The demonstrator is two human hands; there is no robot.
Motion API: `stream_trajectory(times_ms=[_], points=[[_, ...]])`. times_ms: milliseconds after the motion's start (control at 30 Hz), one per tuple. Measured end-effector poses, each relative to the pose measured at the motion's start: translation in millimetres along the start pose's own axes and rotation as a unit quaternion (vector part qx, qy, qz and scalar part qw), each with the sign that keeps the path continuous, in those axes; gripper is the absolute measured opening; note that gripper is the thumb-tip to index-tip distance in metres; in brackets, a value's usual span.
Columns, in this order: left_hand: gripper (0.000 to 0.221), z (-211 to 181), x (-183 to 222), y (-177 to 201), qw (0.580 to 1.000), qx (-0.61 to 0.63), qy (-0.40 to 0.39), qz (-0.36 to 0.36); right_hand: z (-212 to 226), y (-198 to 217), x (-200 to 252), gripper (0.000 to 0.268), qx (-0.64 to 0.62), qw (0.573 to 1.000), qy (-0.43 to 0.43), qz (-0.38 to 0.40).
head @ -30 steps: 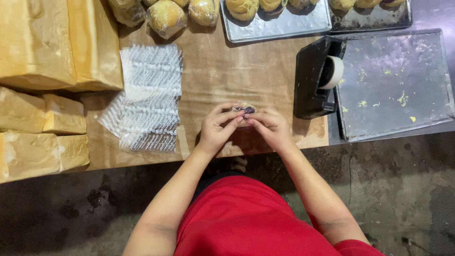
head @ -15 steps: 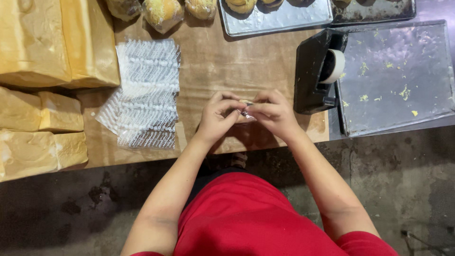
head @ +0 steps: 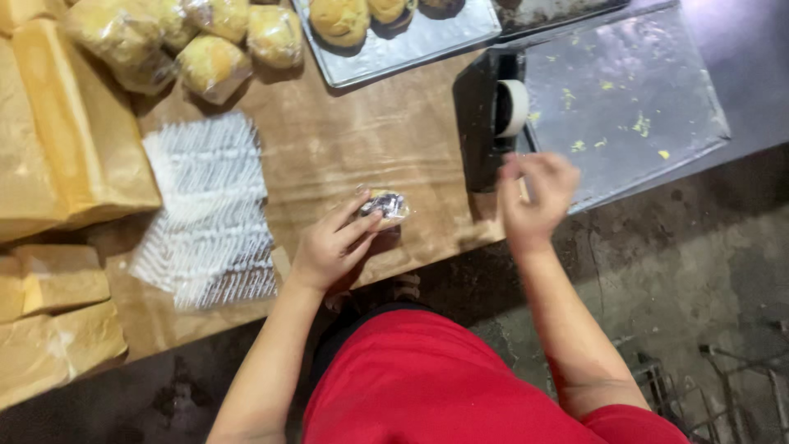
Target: The person wraps individual pastries in plastic film and secures them with tape from a dispenser, then moves the wrapped items aside.
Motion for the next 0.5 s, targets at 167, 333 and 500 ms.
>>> stream_trajectory(times_ms=[167, 333, 500], points=[[0.034, -4, 5, -6, 0.998, -0.039, -0.011, -0.041, -102, -51, -9, 0.032, -0.050, 0.955, -0.220, 0.195], [0.034, -7, 3, -11, 0.998, -0.044, 0.019, -0.037, -114, -72, 1, 0.035, -0.285, 0.831, -0.413, 0.239], [0.034, -10, 3, -11, 0.998, -0.036, 0.015, -0.058, -83, -25, 63, 0.030, -0.391, 0.775, -0.473, 0.151]])
Point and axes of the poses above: each hand's wrist, its own x-axis away from the middle knuckle, its own y-axis out of the back of the hand, z = x × y, the point moved 6 cm from there along -x, towards the middle knuckle, and after that the axes turned 3 degrees about x, right-handed, at the moved point
